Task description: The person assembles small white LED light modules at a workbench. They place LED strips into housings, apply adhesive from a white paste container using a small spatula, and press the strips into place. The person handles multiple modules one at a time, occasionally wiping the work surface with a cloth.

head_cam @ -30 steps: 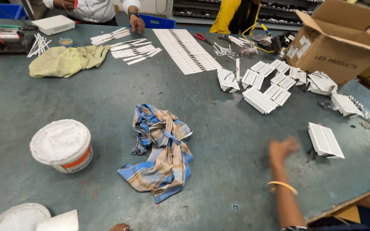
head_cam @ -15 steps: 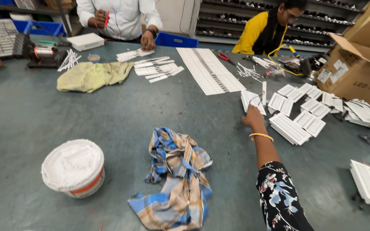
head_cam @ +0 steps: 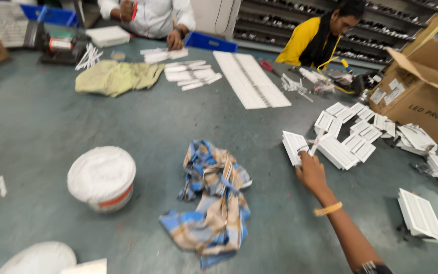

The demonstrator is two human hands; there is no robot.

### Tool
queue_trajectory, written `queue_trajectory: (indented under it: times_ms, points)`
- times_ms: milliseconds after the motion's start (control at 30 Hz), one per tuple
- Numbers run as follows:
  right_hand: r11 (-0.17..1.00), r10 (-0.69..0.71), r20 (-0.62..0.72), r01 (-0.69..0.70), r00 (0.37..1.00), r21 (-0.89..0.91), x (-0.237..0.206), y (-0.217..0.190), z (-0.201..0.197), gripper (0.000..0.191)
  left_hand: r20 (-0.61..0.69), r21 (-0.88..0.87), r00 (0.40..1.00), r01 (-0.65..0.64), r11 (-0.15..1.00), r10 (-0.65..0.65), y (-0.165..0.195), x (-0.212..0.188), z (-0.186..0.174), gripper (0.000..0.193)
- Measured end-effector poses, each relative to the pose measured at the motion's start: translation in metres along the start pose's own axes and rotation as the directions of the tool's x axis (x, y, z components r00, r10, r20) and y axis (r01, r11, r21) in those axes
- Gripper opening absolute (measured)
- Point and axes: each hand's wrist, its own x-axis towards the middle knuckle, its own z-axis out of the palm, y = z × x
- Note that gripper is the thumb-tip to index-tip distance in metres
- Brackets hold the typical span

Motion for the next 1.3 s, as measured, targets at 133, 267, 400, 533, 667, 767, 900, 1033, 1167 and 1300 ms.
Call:
queue_trajectory:
  times_ms: [133,267,400,533,667,767,900,1033,1167,1300]
  points:
    - [0.994,-0.106,-0.023,0.107,0.994,0.021,-0.11,0.001,-0.001,0.056,-0.033,-0.098,0.994,-0.103,0.99,0.101,0.016,-0.035,-0.035,0.048]
    - [0.982,-0.138,0.111,0.122,0.984,0.141,-0.206,-0.024,-0.034,0.055,0.02,-0.222,0.989,-0.141,0.965,0.149,0.057,-0.042,-0.07,0.047]
    - [0.998,0.029,0.309,-0.047,0.951,0.048,-0.258,-0.074,-0.075,0.042,0.155,-0.34,0.983,-0.039,0.94,0.097,0.09,-0.035,-0.105,0.034]
    - [0.919,-0.171,0.017,0.153,0.985,0.364,-0.265,-0.147,-0.079,0.042,0.201,-0.56,0.973,0.022,0.828,0.11,0.099,-0.03,-0.13,0.031]
    - [0.815,-0.296,-0.078,0.294,0.952,0.499,-0.218,-0.215,-0.039,0.065,0.357,-0.777,0.934,0.293,0.557,0.008,0.095,-0.02,-0.13,0.057]
    - [0.886,-0.347,0.031,0.317,0.937,0.339,-0.186,-0.253,-0.005,0.067,0.403,-0.814,0.915,0.351,0.462,0.014,0.092,-0.014,-0.123,0.065]
    - [0.891,-0.209,-0.023,0.2,0.978,0.407,-0.178,-0.269,0.009,0.028,0.419,-0.772,0.907,0.336,0.54,0.034,0.088,-0.011,-0.122,0.068]
    - [0.671,0.018,0.194,-0.156,0.981,0.725,-0.203,-0.26,0.005,0.023,0.438,-0.788,0.899,0.381,0.483,0.007,0.085,-0.004,-0.109,0.064]
    - [0.415,-0.127,0.041,0.015,0.991,0.91,-0.256,-0.263,0.006,0.024,0.533,-0.803,0.846,0.518,0.294,-0.034,0.087,-0.004,-0.079,0.046]
    - [0.536,-0.046,-0.096,0.106,0.994,0.837,-0.274,-0.275,0.017,0.022,0.347,-0.714,0.931,0.185,0.675,0.112,0.091,-0.002,-0.061,0.027]
